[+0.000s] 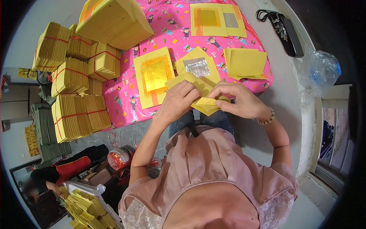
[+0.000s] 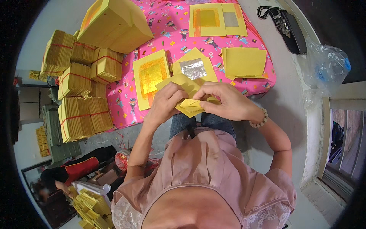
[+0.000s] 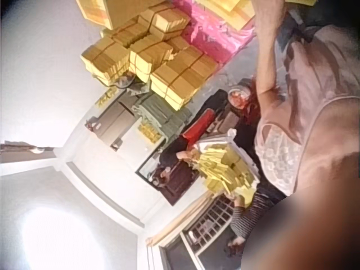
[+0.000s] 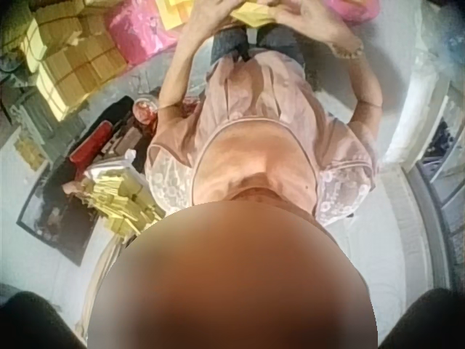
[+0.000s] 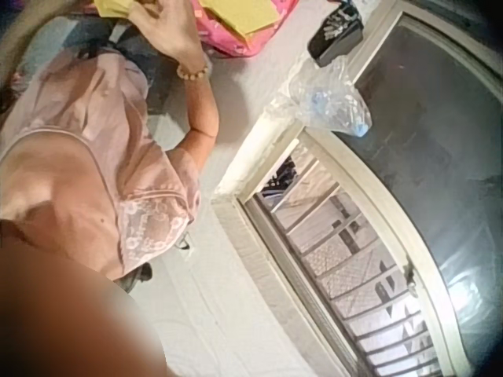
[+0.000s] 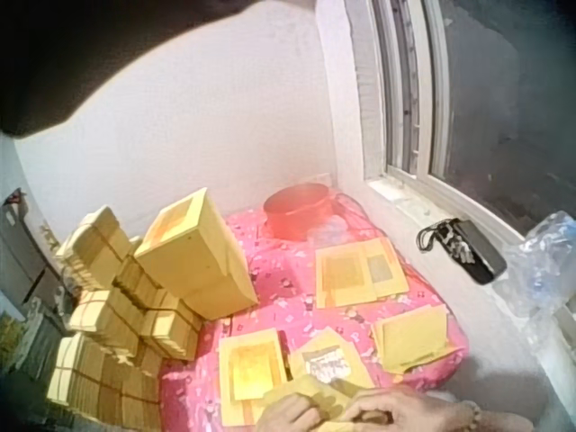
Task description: Bundle and sort stacks of yellow Joss paper or similar paper products using red ties and folding.
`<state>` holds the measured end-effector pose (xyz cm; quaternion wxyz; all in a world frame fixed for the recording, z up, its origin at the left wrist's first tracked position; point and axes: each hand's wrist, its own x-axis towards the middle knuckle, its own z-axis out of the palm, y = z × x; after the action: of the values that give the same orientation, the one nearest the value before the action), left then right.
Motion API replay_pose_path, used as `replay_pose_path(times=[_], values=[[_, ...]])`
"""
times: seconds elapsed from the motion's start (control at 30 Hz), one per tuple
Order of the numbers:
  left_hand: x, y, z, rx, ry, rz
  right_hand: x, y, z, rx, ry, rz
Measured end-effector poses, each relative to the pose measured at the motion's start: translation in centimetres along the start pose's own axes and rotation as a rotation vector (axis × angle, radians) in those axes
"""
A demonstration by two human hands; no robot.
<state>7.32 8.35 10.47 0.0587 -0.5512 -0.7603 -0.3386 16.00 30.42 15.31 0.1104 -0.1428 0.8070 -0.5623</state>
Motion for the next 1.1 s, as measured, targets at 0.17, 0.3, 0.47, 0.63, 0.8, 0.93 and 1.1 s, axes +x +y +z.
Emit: replay_pose_path(times=[0.17,0.3,0.47,0.63,0.8,0.93,1.1], values=[[-0.1,0.1,0.0,0.007,-0.076,-0.046,0.2,-0.3,0.2,-0.085,0.005,0.027],[-0.2,0.3,0.0,-0.069,-0.118,-0.107,0.1,0.3,1.2,-0.133,0.14,-0.024],[-0.5,0.2,0.4,-0.093,-0.161,-0.109,0.2,0.3,1.2,-0.201,0.141,-0.032],[-0.5,0.4,0.7,-0.265,-0.13,-0.266,0.1,0.1,1.3,-0.242,0.131,-0.022],[-0.2,0.8,0.9,-0.636,-0.213,-0.537,-0.1,0.0,2.3,-0.23,0.325,-0.186],[-1.1,0.1,3.1,-0.792,-0.225,-0.589,0.3,2.0,2.5,-0.268,0.379,-0.145],[-0.9,0.5,3.3,-1.121,-0.183,-0.693,1.6,4.3,2.1,0.01,0.349,-0.001]])
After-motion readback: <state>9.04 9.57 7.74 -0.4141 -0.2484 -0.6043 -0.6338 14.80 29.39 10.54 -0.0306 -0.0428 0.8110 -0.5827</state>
